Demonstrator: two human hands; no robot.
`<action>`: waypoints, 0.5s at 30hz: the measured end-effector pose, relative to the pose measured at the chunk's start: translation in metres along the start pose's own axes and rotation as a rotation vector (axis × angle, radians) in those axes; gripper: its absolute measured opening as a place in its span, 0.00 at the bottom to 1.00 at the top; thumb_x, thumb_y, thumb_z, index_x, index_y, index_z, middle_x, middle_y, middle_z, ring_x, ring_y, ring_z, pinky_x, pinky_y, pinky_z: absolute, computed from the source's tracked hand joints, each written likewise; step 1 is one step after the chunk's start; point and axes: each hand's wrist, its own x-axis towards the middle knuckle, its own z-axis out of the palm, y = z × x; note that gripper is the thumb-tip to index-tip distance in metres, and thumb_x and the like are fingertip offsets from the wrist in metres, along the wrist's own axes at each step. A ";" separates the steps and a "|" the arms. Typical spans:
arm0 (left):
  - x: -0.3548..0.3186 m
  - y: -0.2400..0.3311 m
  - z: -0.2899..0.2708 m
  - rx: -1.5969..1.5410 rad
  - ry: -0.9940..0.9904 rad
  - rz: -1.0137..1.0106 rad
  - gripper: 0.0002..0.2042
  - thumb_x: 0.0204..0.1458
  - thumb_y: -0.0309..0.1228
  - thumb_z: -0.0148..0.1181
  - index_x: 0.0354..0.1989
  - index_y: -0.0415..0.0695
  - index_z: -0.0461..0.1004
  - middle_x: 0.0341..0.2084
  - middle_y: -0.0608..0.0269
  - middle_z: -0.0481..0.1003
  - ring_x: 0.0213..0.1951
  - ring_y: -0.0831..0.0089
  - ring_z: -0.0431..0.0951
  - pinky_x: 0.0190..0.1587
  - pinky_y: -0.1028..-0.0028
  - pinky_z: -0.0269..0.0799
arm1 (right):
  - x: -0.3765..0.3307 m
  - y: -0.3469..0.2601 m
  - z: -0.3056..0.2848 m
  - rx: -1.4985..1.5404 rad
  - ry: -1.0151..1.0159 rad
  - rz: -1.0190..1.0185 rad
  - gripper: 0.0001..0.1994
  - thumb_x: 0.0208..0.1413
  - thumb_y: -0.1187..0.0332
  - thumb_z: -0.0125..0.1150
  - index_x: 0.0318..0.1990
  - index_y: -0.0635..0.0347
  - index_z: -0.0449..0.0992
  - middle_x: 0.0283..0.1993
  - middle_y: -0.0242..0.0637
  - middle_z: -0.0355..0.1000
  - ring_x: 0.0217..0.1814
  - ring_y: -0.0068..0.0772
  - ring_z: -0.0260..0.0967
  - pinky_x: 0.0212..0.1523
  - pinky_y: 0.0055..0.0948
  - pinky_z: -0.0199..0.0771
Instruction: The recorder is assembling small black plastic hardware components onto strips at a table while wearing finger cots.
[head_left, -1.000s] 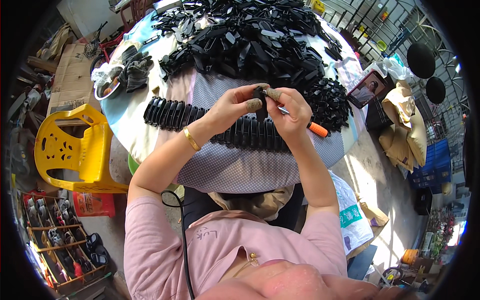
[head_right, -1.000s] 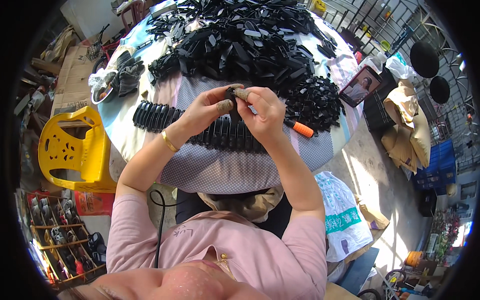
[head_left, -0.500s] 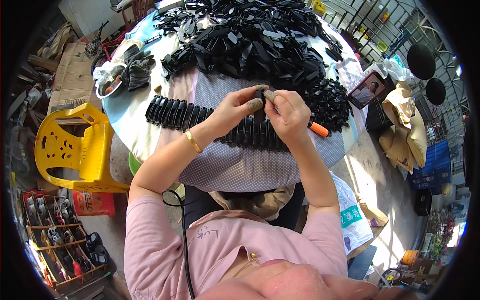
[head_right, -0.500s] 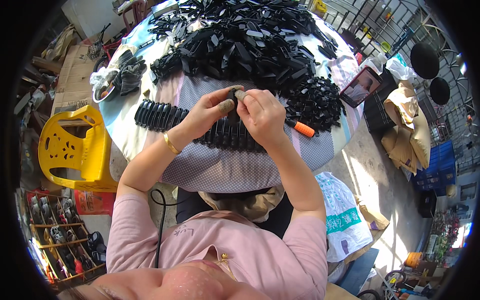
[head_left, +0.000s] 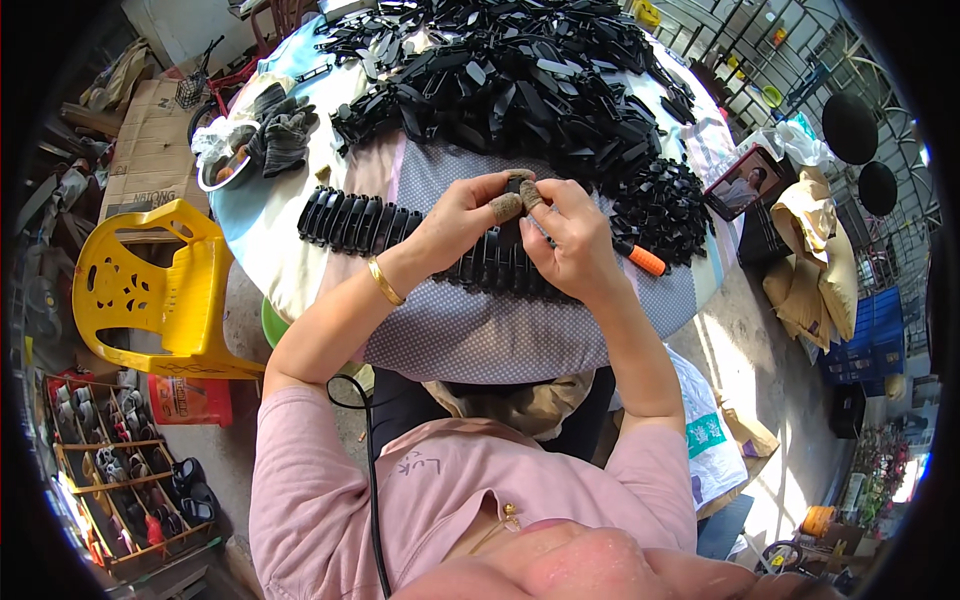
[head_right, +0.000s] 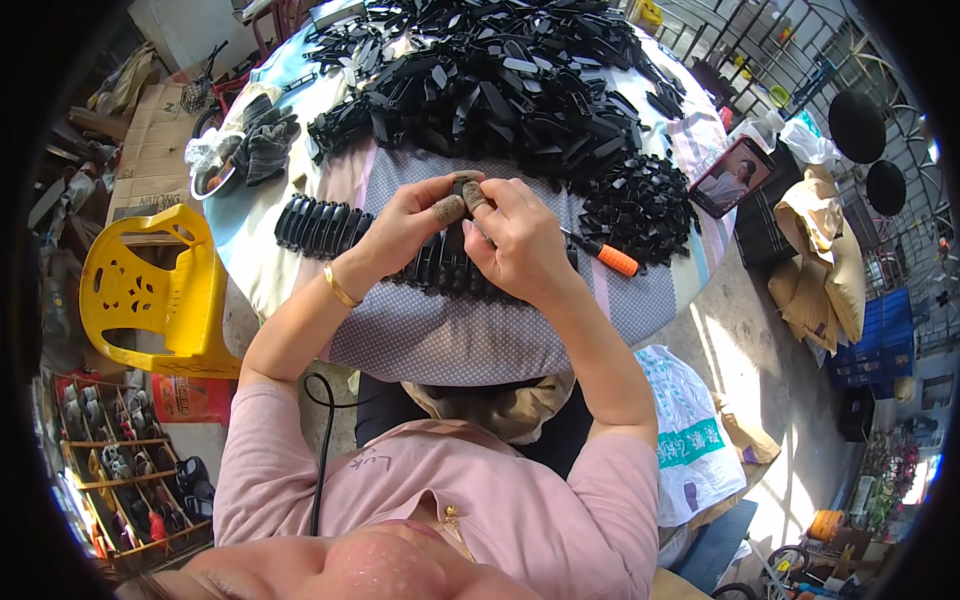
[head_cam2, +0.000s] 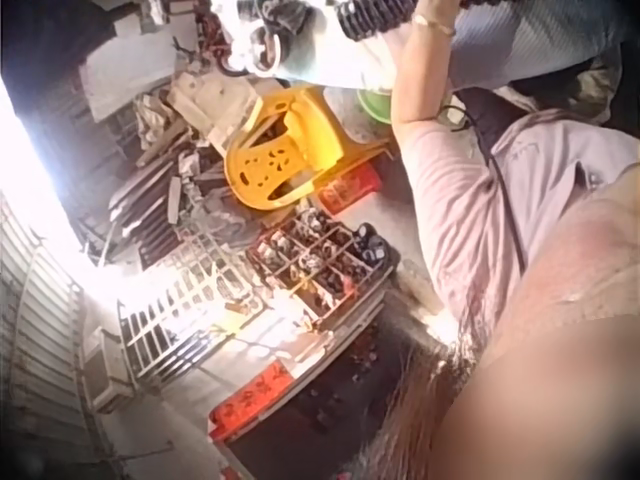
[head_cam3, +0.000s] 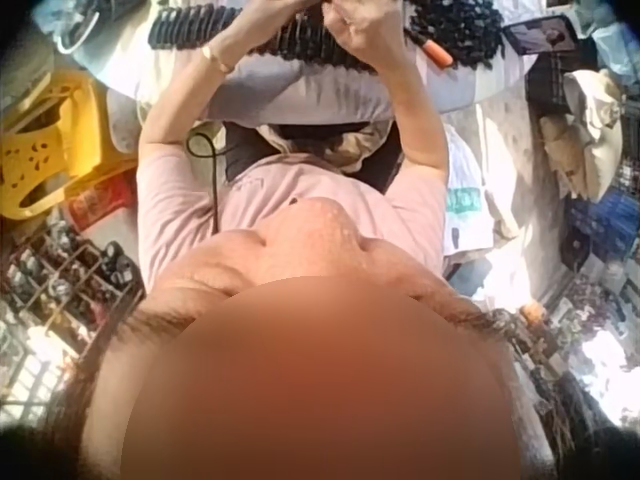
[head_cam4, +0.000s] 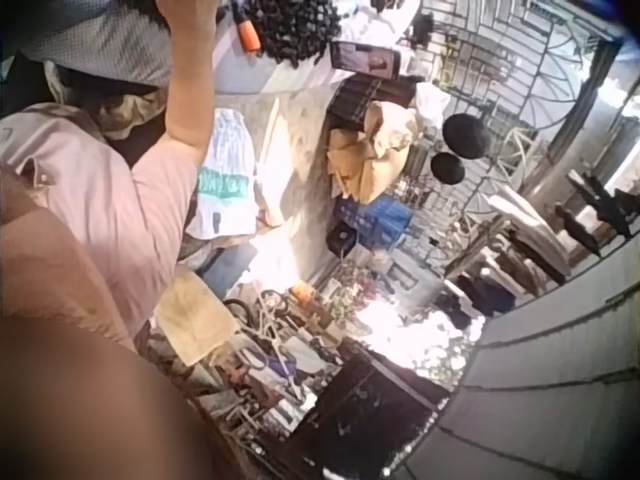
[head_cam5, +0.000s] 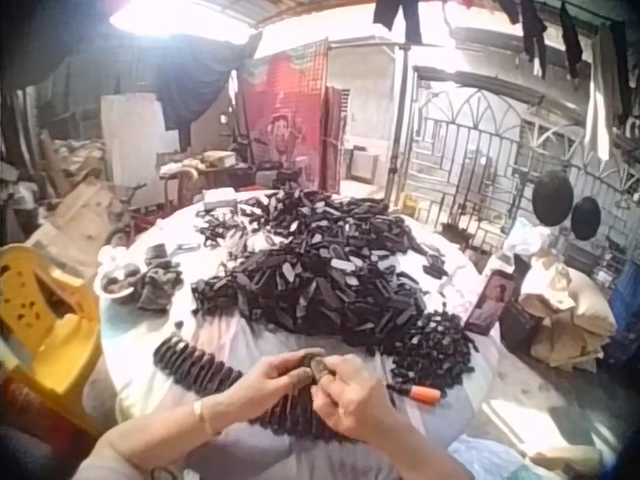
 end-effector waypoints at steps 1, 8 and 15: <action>0.000 -0.002 0.000 -0.061 -0.002 -0.042 0.19 0.57 0.29 0.51 0.56 0.37 0.63 0.45 0.66 0.71 0.45 0.81 0.70 0.46 0.80 0.68 | 0.000 0.000 -0.001 -0.001 0.000 0.006 0.10 0.42 0.75 0.61 0.33 0.71 0.74 0.38 0.42 0.69 0.35 0.40 0.69 0.34 0.33 0.71; 0.007 0.002 0.016 -0.299 0.021 -0.096 0.18 0.58 0.30 0.49 0.55 0.38 0.64 0.44 0.65 0.70 0.44 0.79 0.71 0.46 0.78 0.72 | -0.008 0.003 -0.012 0.117 0.035 0.269 0.13 0.42 0.75 0.62 0.38 0.67 0.74 0.34 0.39 0.70 0.32 0.33 0.70 0.33 0.28 0.71; -0.003 -0.004 0.013 0.237 0.080 0.124 0.16 0.54 0.32 0.55 0.49 0.37 0.70 0.38 0.62 0.67 0.34 0.79 0.69 0.36 0.80 0.68 | -0.064 0.001 -0.076 -0.136 0.008 0.770 0.16 0.41 0.76 0.62 0.42 0.63 0.75 0.27 0.33 0.69 0.24 0.21 0.64 0.28 0.21 0.69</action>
